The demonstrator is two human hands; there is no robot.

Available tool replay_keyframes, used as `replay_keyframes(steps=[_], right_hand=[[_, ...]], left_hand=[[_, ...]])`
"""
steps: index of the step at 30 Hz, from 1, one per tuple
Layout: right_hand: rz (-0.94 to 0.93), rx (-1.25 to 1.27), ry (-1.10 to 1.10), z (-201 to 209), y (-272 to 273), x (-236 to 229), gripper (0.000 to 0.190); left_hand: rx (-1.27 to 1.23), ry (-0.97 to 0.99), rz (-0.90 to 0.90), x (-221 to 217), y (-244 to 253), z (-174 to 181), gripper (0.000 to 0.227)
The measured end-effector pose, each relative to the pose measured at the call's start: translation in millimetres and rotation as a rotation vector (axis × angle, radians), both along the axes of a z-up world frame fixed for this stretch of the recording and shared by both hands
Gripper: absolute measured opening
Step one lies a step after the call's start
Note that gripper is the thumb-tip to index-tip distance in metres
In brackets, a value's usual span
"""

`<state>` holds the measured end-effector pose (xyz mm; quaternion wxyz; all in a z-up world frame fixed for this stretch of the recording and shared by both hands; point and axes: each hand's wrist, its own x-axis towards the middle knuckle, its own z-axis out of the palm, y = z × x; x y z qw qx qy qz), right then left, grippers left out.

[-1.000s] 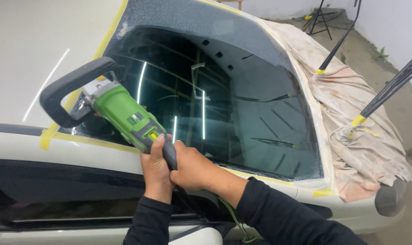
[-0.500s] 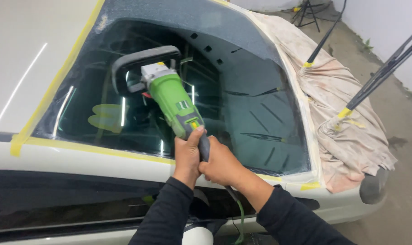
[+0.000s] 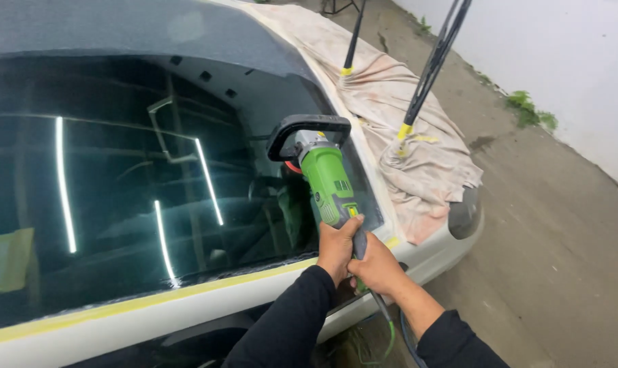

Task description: The person uses a green angle grinder to grind the surface of a car's rear window area. The person moves the tool across the glass and the surrounding painted frame, removing material and creating dust. The task is performed in a workshop setting with the car partially covered by a cloth.

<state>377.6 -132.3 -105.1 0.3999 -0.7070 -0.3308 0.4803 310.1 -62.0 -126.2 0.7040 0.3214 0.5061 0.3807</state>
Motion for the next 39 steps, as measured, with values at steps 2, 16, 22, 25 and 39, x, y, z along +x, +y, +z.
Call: replay_keyframes(steps=[2,16,22,25,39], right_hand=[[-0.084,0.0,0.034,-22,-18,15,0.04],[-0.232,-0.073,0.182,-37,-82,26,0.035],[-0.072,-0.056,0.101,-15,-67,0,0.05],[-0.017,-0.048,0.1,2,-57,-14,0.044],[0.496,0.013,-0.142,76,-9,-100,0.046]], left_hand=[[-0.022,0.004,-0.053,17,-13,-9,0.062],[0.011,-0.039,-0.228,19,-69,-7,0.041],[-0.015,-0.032,-0.135,-20,-64,23,0.041],[0.055,-0.04,-0.045,-35,-58,23,0.044],[0.156,-0.116,0.325,-139,-44,75,0.052]])
